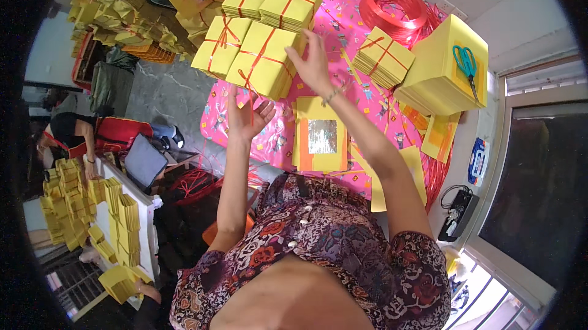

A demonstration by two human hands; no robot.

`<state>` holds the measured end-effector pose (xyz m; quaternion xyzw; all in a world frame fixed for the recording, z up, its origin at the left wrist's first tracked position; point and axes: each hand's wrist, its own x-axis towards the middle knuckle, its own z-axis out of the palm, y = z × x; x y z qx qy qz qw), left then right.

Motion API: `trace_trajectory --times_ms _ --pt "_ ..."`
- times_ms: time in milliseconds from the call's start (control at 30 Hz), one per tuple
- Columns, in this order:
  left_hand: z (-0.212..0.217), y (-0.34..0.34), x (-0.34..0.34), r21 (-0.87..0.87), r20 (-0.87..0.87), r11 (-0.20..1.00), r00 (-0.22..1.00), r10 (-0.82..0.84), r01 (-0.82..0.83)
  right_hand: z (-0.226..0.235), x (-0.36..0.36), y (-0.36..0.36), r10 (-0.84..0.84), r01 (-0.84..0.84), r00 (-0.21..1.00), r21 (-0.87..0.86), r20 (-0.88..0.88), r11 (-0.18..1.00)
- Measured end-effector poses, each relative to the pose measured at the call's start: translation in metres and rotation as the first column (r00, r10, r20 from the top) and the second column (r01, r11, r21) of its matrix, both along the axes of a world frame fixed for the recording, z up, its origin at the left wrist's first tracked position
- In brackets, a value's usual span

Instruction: Counting, stacking, and tying bundles of yellow paper sheets.

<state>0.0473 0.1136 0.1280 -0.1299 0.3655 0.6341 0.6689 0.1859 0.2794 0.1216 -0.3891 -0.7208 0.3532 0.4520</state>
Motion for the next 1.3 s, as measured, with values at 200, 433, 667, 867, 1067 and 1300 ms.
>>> trace_trajectory --times_ms 200,433,667,867,1067,1300 --pt "-0.003 0.011 0.025 0.084 -0.333 0.988 0.931 0.149 -0.128 -0.038 0.005 -0.029 0.113 -0.201 0.975 -0.554 -0.19 0.808" --pt "-0.022 0.022 0.022 0.055 -0.369 0.993 0.922 0.118 -0.105 -0.01 -0.013 -0.032 0.167 -0.477 0.857 -0.627 -0.487 0.617" --pt "-0.024 0.035 0.019 0.11 -0.404 0.987 0.902 0.152 -0.117 -0.012 -0.02 -0.023 0.079 -0.405 0.885 -0.672 -0.459 0.62" --pt "-0.027 0.026 0.018 0.029 -0.428 0.993 0.896 0.117 -0.116 -0.029 0.004 -0.023 0.276 -0.462 0.871 -0.488 -0.406 0.74" --pt "-0.047 -0.018 0.013 0.13 -0.222 0.967 0.944 0.245 -0.221 -0.116 0.145 -0.063 -0.048 0.091 0.994 -0.464 0.102 0.881" --pt "-0.147 -0.09 0.055 -0.247 -0.514 0.945 0.797 -0.317 0.217 -0.152 0.215 -0.173 -0.037 0.139 0.989 -0.796 0.146 0.589"
